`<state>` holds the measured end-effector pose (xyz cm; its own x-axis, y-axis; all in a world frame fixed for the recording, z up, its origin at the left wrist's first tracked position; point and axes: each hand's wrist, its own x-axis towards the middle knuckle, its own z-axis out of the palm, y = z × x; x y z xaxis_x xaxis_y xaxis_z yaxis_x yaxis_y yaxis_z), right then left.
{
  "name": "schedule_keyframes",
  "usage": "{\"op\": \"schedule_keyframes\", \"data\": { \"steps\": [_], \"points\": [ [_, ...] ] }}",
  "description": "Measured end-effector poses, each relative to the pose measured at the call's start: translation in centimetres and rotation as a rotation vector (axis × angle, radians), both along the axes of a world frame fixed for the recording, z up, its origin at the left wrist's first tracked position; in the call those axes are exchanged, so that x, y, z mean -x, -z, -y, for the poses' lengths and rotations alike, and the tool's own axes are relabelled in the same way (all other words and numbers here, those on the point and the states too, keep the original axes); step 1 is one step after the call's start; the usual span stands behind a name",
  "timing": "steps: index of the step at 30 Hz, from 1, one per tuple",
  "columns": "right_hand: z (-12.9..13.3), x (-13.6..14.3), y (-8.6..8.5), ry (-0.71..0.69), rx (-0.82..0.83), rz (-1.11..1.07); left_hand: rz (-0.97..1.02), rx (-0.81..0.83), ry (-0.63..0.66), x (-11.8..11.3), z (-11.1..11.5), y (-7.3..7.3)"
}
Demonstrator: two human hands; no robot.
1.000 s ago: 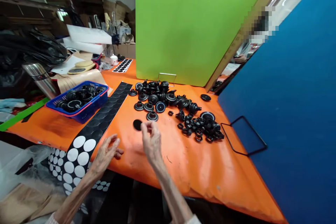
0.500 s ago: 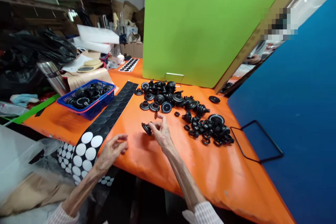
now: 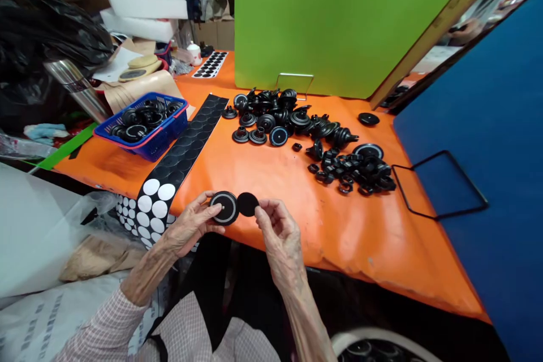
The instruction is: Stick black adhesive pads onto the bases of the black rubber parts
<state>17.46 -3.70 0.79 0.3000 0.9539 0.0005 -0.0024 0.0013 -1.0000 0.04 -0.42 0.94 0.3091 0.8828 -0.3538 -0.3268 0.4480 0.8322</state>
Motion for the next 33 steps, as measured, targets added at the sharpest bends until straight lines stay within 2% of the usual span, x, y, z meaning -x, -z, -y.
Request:
{"op": "schedule_keyframes", "data": {
  "steps": [3,7,10,13,17,26,33],
  "points": [
    [1.4,0.2,-0.2,-0.085,-0.033,0.078,0.012,-0.036,0.05,0.0,0.4,0.0],
    [2.3,0.4,0.0,-0.117,-0.06,0.144,0.022,-0.034,0.091,0.1,0.9,0.2],
    [2.4,0.6,-0.2,-0.098,-0.013,0.04,0.017,-0.028,0.106,0.3,1.3,0.2],
    [2.5,0.8,-0.5,-0.083,0.113,-0.125,0.012,-0.029,0.116,0.4,1.6,0.0],
    [2.7,1.2,-0.2,-0.024,0.186,-0.283,0.049,0.013,0.094,0.4,1.9,-0.1],
    [3.0,3.5,1.6,0.125,0.09,-0.227,0.052,0.038,0.127,0.3,2.5,0.0],
    [3.2,4.2,1.7,0.142,0.056,-0.111,0.067,-0.007,0.154,0.4,2.6,0.4]
  ]
}}
